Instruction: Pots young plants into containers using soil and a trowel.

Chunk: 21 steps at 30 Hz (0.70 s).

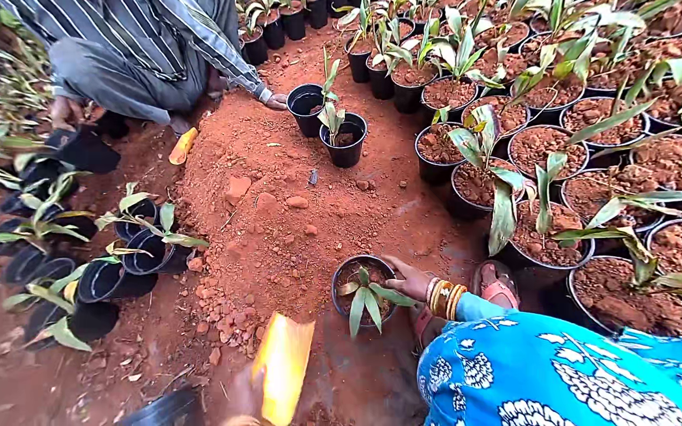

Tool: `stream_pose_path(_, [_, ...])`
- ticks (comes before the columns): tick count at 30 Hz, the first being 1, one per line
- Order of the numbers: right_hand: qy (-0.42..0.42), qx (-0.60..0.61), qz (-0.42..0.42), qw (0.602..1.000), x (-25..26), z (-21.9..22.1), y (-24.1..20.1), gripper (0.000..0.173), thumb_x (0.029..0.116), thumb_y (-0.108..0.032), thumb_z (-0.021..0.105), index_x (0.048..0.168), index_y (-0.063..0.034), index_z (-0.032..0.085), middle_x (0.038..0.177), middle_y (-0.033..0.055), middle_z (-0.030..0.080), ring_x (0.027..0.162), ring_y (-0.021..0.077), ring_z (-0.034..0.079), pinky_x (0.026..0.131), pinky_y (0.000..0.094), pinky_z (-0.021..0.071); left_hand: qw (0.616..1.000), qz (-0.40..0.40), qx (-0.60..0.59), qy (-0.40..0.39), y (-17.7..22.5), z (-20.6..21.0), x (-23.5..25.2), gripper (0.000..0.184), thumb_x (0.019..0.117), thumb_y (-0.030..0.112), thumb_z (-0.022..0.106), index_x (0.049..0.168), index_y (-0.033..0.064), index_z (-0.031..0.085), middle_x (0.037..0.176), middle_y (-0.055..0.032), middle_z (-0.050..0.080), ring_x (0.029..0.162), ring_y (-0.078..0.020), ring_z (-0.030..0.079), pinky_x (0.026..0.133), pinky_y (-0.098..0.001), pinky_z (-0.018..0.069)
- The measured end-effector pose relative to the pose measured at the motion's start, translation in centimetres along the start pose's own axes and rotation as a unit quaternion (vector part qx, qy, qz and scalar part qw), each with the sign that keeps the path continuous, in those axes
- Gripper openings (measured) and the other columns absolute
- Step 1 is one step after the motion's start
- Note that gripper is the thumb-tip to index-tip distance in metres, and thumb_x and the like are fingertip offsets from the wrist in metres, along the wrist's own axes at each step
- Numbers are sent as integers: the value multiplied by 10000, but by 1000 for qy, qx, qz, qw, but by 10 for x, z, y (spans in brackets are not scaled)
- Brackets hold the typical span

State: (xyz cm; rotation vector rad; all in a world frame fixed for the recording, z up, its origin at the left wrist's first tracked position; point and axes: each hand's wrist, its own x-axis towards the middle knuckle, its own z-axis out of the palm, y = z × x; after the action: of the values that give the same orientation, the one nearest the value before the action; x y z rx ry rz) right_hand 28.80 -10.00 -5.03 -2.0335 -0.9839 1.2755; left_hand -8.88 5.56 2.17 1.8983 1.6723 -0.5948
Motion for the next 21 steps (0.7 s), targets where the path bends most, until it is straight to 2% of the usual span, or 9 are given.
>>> stream_pose_path(2, [-58, 49, 39, 996, -5, 5, -12, 511, 1028, -84, 542, 1529, -60, 445, 1406, 246, 578, 1293, 374, 570, 1105, 558, 410, 995, -51, -85, -15, -31, 62, -8, 468, 1080, 310, 512, 1374, -42, 606, 1353, -303, 619, 1309, -443, 575, 1137, -599, 403])
stream_pose_path(6, [-64, 24, 62, 996, -14, 14, -23, 520, 1017, -68, 515, 1533, -111, 466, 1366, 209, 617, 1243, 350, 609, 1059, 558, 451, 974, -109, -194, 35, -40, 124, -29, 412, 1084, 259, 507, 1287, -70, 650, 1237, -305, 673, 1220, -429, 633, 1090, -581, 448])
stream_pose_path(10, [-85, -33, 56, 994, -6, 8, -18, 543, 998, -65, 525, 1534, -109, 455, 1394, 216, 600, 1302, 362, 569, 1102, 566, 406, 975, -127, -167, 76, -5, 113, 13, 436, 1108, 295, 460, 1365, -19, 620, 1347, -288, 630, 1324, -439, 564, 1140, -594, 396])
stream_pose_path(13, [-92, -63, 82, 990, 0, 2, -19, 615, 1029, -82, 538, 1595, -155, 309, 1343, 274, 607, 1234, 440, 601, 1045, 615, 439, 977, -112, -146, 106, 73, 66, 80, 428, 1107, 278, 447, 1403, 5, 594, 1378, -260, 620, 1326, -414, 569, 1112, -584, 428])
stream_pose_path(15, [-72, -117, 78, 987, -1, 2, -19, 691, 1028, -162, 597, 1612, -165, 227, 1330, 271, 608, 1198, 439, 627, 1020, 606, 474, 973, -122, -146, 127, 126, 37, 123, 354, 1031, 217, 569, 1304, 9, 654, 1310, -240, 662, 1268, -375, 620, 1053, -550, 494])
stream_pose_path(16, [-46, -146, 53, 987, -1, 1, -18, 751, 1001, -205, 652, 1616, -149, 225, 1393, 240, 565, 1234, 402, 610, 1047, 568, 478, 969, -125, -155, 150, 140, 33, 141, 320, 987, 195, 630, 1237, 3, 681, 1263, -237, 684, 1231, -365, 644, 1023, -542, 513])
stream_pose_path(18, [30, -224, -41, 973, -10, -4, -12, 830, 919, -324, 762, 1595, -122, 326, 1411, 203, 523, 1250, 347, 584, 1041, 494, 501, 963, -95, -187, 170, 138, 38, 150, 331, 990, 130, 612, 1285, -14, 655, 1295, -263, 659, 1262, -387, 619, 1055, -554, 490])
stream_pose_path(19, [76, -253, -116, 957, -15, -5, -9, 782, 885, -332, 791, 1540, -94, 437, 1358, 205, 568, 1227, 345, 592, 1023, 479, 510, 961, -75, -197, 177, 127, 43, 146, 358, 1008, 111, 579, 1337, -18, 629, 1328, -271, 641, 1287, -396, 601, 1082, -556, 469])
stream_pose_path(21, [111, -283, -247, 920, -17, -6, -10, 554, 873, -173, 767, 1392, -67, 604, 1204, 209, 662, 1122, 368, 653, 947, 503, 554, 962, -38, -204, 180, 104, 44, 134, 425, 1014, 78, 538, 1424, -31, 561, 1391, -286, 596, 1340, -405, 555, 1137, -548, 418])
